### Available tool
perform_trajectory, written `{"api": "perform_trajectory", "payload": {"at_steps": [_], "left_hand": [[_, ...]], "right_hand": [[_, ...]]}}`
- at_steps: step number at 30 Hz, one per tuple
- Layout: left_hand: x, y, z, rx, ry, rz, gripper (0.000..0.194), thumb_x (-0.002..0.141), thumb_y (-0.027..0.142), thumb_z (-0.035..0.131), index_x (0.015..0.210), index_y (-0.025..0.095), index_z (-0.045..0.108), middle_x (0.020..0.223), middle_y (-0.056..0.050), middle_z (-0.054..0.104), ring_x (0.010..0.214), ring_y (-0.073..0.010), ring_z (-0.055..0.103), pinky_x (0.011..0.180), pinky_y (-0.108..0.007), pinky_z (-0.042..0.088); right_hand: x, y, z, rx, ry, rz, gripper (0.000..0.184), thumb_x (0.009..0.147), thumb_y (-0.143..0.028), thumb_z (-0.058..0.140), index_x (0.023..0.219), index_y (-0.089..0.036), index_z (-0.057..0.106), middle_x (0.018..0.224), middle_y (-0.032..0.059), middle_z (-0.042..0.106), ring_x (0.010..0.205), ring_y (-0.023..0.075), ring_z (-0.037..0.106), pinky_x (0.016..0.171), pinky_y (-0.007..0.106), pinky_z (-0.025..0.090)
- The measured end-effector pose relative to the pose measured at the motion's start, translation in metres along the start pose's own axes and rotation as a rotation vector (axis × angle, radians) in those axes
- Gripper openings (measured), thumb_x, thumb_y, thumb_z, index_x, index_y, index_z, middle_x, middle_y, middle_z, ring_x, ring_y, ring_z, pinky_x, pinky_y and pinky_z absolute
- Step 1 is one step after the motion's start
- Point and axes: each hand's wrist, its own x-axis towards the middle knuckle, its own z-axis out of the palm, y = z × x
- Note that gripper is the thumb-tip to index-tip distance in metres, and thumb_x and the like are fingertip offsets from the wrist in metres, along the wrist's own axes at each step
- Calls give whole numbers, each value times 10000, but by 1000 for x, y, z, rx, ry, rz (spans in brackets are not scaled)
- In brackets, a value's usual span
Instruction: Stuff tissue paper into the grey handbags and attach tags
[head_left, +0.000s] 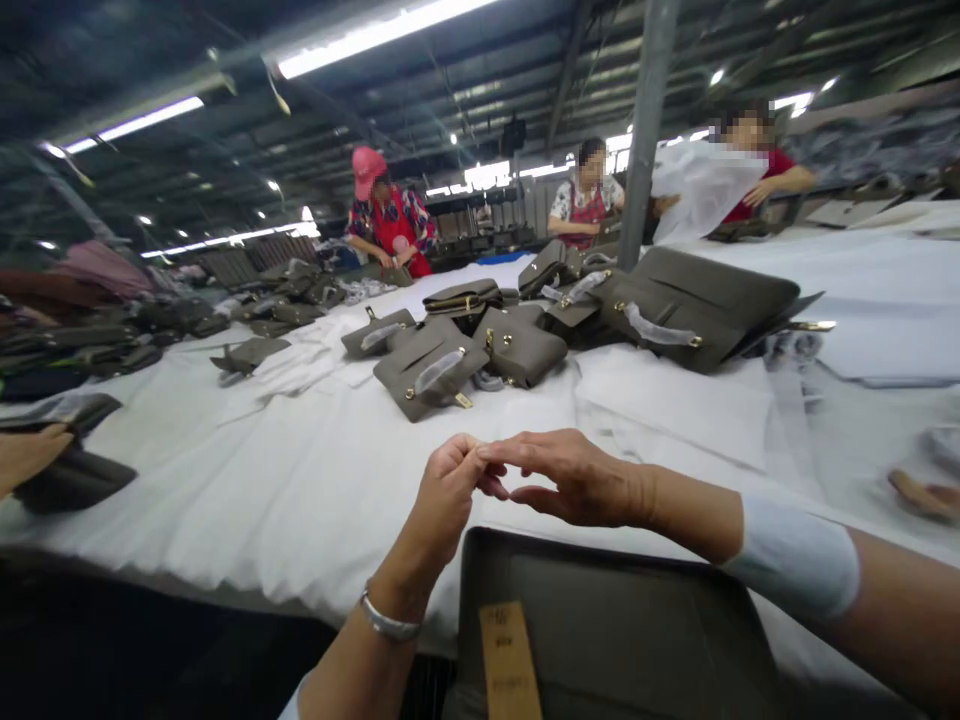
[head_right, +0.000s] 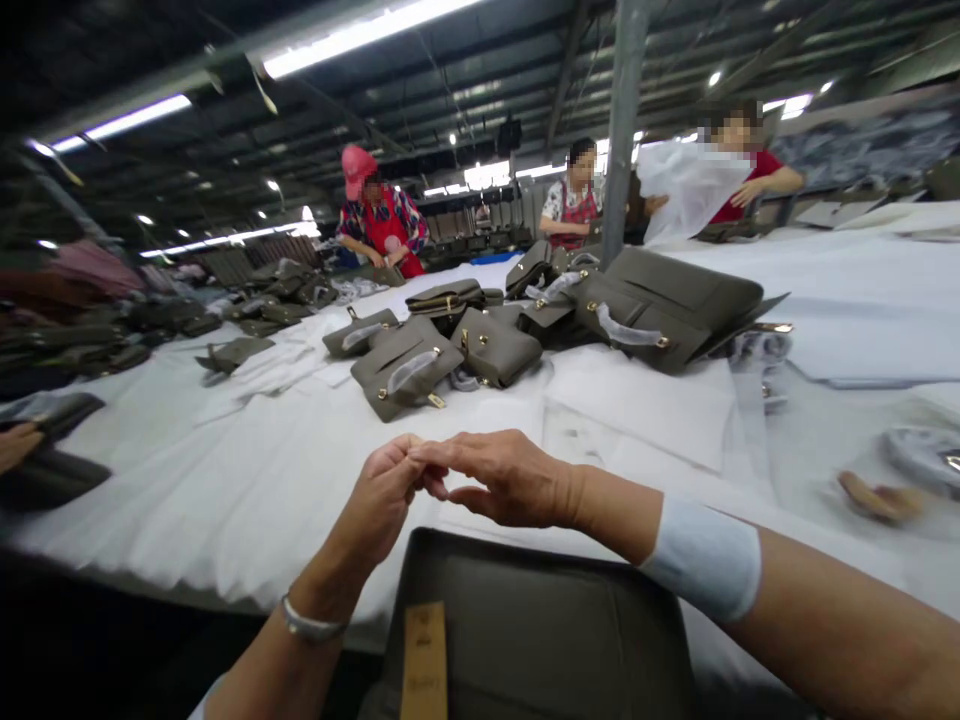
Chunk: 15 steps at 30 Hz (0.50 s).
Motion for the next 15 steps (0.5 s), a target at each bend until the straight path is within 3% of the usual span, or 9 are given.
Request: {"api": "perform_trajectory", "payload": {"at_steps": [2,4,7,9,13,15], "left_hand": [[0,-18,4,-14,92,20,241,845,334,595,712,144,530,642,11,583,552,-95,551,592,-222,426],[-1,-42,7,13,154,-31,239,854,330,575,715,140,533,659,7,589,542,-91,549,578,-220,431],[0,-78,14,121,86,-170,241,869,326,547,714,143,528,657,2,587,535,-94,538,547,-216,421],[4,-92,20,192,72,-174,236,882,323,535,722,149,532,654,3,584,554,-96,533,551,-213,420],[8,-89,25,175,106,-138,212,895,329,534,764,163,537,695,-3,595,574,-112,552,568,-237,441],[-10,-78,15,87,53,-131,180,870,331,592,795,171,552,772,-22,616,685,-139,589,672,-270,470]], "right_hand": [[-9,-4,10,-24,-41,-66,426,880,-190,528,1301,-156,478,1085,106,654,992,184,598,848,317,472],[-21,-6,28,-35,-147,-46,295,882,-197,509,1165,-144,570,949,90,670,865,180,605,780,311,474],[-38,-7,58,5,-329,14,182,879,-216,498,980,-160,639,857,70,652,821,190,571,764,322,462],[-47,-5,74,27,-363,80,195,893,-248,496,959,-158,655,915,90,649,898,212,553,823,350,453],[-58,4,87,62,-352,105,234,910,-252,479,1042,-157,646,988,97,640,953,219,525,854,359,442],[-60,5,89,43,-320,80,220,917,-241,460,1017,-177,646,949,78,645,907,211,524,802,352,447]]}}
